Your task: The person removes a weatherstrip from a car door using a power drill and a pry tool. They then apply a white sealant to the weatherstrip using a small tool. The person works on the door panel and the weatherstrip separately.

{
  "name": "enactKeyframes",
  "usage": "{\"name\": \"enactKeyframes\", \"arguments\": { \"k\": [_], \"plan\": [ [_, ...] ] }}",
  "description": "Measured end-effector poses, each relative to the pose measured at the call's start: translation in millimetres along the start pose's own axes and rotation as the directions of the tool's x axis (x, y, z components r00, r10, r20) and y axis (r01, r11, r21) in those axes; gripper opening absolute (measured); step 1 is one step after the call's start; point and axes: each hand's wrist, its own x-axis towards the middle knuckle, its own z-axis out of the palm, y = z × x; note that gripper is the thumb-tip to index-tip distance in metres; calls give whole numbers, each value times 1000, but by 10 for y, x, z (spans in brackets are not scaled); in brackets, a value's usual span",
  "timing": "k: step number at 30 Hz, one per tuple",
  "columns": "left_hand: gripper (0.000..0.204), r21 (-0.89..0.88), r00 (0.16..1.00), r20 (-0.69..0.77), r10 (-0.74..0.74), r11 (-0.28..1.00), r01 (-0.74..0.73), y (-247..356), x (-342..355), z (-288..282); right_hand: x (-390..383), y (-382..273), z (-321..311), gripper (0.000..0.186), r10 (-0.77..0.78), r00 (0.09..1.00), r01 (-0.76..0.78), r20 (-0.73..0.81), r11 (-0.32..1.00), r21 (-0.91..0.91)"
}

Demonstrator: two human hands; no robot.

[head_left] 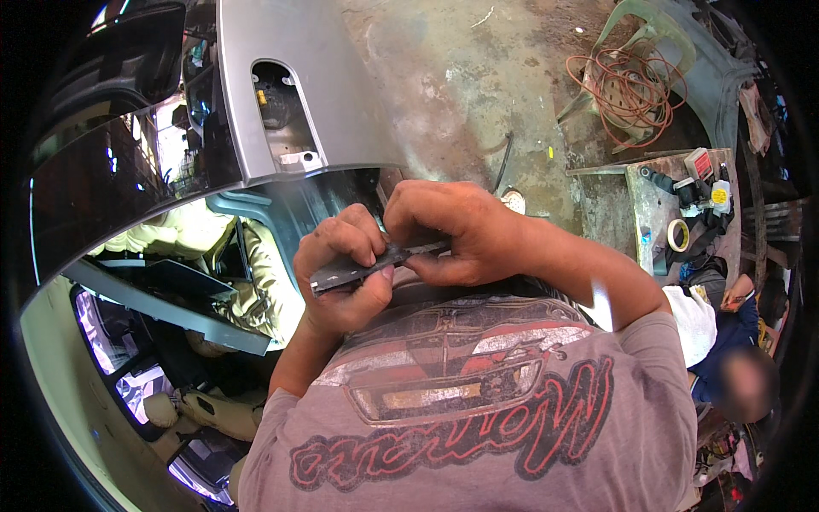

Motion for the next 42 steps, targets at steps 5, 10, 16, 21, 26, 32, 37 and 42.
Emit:
{"name": "enactKeyframes", "arguments": {
  "k": [5, 10, 16, 21, 26, 32, 37, 42],
  "plan": [
    [24, 12, 1000, -14, -6, 1000, 7, 20, -2, -1, -6, 66, -12, 21, -68, 996, 69, 61, 997, -15],
    [23, 0, 1000, -22, -5, 1000, 5, 1, -19, -3, -5, 18, -4, 21, -4, 1000, 3, 12, 1000, 23],
    [22, 10, 1000, -3, 9, 1000, -9, 21, -6, -9, 10, 61, -2, 22, -50, 996, 49, 73, 999, 13],
    [23, 5, 1000, -2, 0, 1000, 0, 12, -23, -26, -18, 69, 2, 22, -50, 998, 49, 50, 999, 19],
    [23, 23, 1000, 1, 23, 999, -23, 5, -9, -15, 12, 84, 1, 22, -96, 995, 95, 37, 995, 33],
    [22, -3, 1000, 12, -19, 1000, 19, 19, -18, -6, -22, 58, -54, 20, -51, 991, 51, 120, 999, 5],
    [22, 4, 1000, 0, -8, 1000, 8, 11, -20, 4, -15, 73, -3, 20, -83, 996, 81, 33, 996, 39],
    [22, 1, 1000, 11, -6, 1000, 6, 8, -28, 2, -41, 72, -32, 21, -76, 993, 74, 85, 997, 29]
  ]
}}
